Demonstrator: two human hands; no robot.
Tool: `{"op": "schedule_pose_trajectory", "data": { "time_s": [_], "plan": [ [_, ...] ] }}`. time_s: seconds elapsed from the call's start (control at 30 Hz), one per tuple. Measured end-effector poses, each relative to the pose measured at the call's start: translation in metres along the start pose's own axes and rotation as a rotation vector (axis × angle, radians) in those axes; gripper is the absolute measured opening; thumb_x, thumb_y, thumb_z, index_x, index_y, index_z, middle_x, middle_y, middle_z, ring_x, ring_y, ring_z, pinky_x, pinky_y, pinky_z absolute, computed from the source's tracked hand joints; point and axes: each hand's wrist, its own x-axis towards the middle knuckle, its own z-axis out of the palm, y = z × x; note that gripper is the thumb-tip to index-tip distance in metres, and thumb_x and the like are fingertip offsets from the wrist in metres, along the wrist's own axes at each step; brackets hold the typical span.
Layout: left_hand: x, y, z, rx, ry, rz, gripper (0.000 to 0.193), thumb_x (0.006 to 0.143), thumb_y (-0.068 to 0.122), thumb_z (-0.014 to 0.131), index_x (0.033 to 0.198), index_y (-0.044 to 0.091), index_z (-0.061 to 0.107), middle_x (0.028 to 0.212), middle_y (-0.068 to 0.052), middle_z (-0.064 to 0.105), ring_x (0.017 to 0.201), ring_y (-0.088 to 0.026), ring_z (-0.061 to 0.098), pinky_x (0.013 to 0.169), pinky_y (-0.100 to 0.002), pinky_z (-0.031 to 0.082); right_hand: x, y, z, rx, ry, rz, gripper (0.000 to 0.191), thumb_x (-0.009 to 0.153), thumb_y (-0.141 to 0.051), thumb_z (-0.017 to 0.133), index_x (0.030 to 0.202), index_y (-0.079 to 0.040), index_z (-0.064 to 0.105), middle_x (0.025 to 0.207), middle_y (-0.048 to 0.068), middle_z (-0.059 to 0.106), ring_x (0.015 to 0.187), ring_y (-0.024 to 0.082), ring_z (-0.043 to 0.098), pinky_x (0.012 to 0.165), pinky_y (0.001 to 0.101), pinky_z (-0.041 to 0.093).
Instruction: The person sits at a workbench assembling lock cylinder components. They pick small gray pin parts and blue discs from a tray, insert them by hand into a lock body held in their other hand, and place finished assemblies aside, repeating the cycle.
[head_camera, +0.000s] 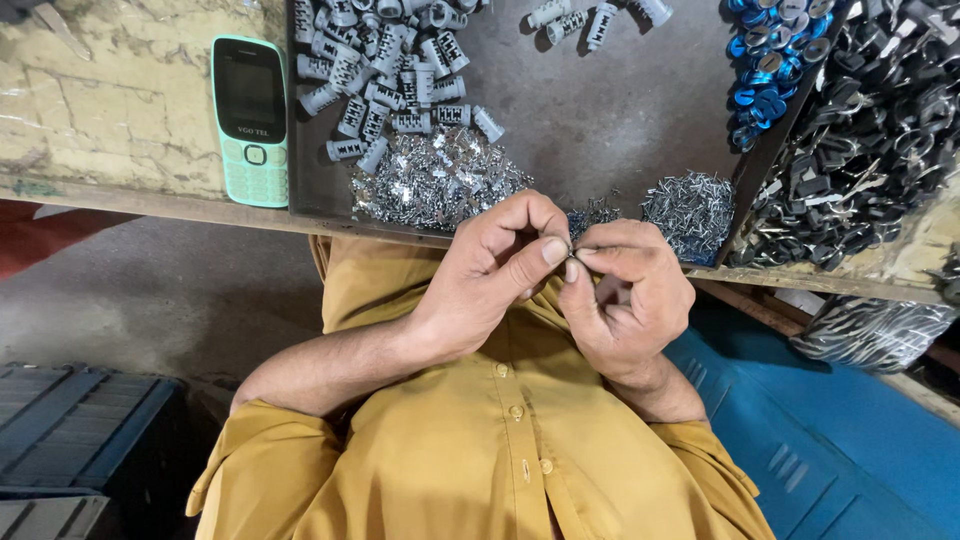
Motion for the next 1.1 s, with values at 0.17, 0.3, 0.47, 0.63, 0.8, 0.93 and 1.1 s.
{"op": "schedule_pose_trajectory", "data": {
  "time_s": [0.17,0.3,0.47,0.63,0.8,0.93,1.1],
  "plan": [
    [0.001,0.005,-0.003,-0.01,0.013,-0.058,0.011,0.109,0.014,0.06,0.102,0.007,0.055,0.084,0.009,0.045,0.072,0.0,0.036,0.059,-0.019,0.03,0.004,-0.002,0.003,0.015,-0.004,-0.083,0.027,0.089,0.01,0.079,0.107,0.0,0.061,0.1,0.014,0.069,0.074,0.016,0.064,0.056,0.0233,0.048],
    [0.003,0.006,-0.005,0.011,0.012,-0.053,0.011,0.107,0.013,0.061,0.1,0.007,0.055,0.085,0.01,0.044,0.072,0.001,0.035,0.059,-0.019,0.029,0.009,-0.004,0.004,0.022,0.0,-0.106,0.026,0.088,0.013,0.079,0.106,0.002,0.063,0.1,0.016,0.068,0.077,0.022,0.066,0.063,0.0286,0.052],
    [0.005,0.004,-0.009,0.065,-0.013,0.008,0.011,0.106,0.01,0.062,0.101,0.006,0.054,0.09,0.009,0.045,0.08,0.0,0.037,0.067,-0.02,0.033,0.015,-0.004,0.006,0.036,0.005,-0.145,0.024,0.087,0.014,0.079,0.102,0.004,0.064,0.098,0.017,0.069,0.082,0.026,0.069,0.069,0.0326,0.056],
    [0.008,0.006,-0.012,0.128,-0.007,-0.004,0.011,0.105,0.011,0.063,0.101,0.005,0.055,0.088,0.009,0.046,0.079,0.0,0.038,0.066,-0.019,0.034,0.016,-0.004,0.008,-0.006,0.012,-0.099,0.022,0.087,0.015,0.077,0.101,0.004,0.064,0.096,0.018,0.07,0.081,0.026,0.07,0.067,0.0307,0.057],
    [0.009,0.006,-0.006,0.233,0.033,0.056,0.011,0.104,0.013,0.065,0.104,0.004,0.057,0.089,0.008,0.051,0.079,0.0,0.043,0.066,-0.018,0.04,0.014,-0.003,0.005,-0.029,0.016,-0.088,0.021,0.09,0.012,0.078,0.103,0.002,0.064,0.099,0.017,0.069,0.08,0.024,0.069,0.069,0.0303,0.057],
    [0.011,0.006,-0.009,0.16,-0.041,0.065,0.013,0.108,0.015,0.064,0.105,0.005,0.055,0.091,0.007,0.048,0.081,0.0,0.041,0.069,-0.019,0.039,0.007,0.002,0.003,0.01,0.052,0.071,0.022,0.084,0.009,0.081,0.098,0.002,0.065,0.096,0.018,0.072,0.068,0.012,0.061,0.054,0.0209,0.046],
    [0.014,0.011,-0.016,0.09,-0.093,-0.01,0.012,0.108,0.014,0.063,0.106,0.003,0.058,0.086,0.007,0.051,0.074,0.0,0.042,0.064,-0.02,0.037,-0.002,0.01,0.005,0.221,0.074,0.223,0.023,0.088,0.005,0.082,0.099,-0.002,0.064,0.1,0.013,0.071,0.069,0.007,0.059,0.058,0.0188,0.044]
  ]
}}
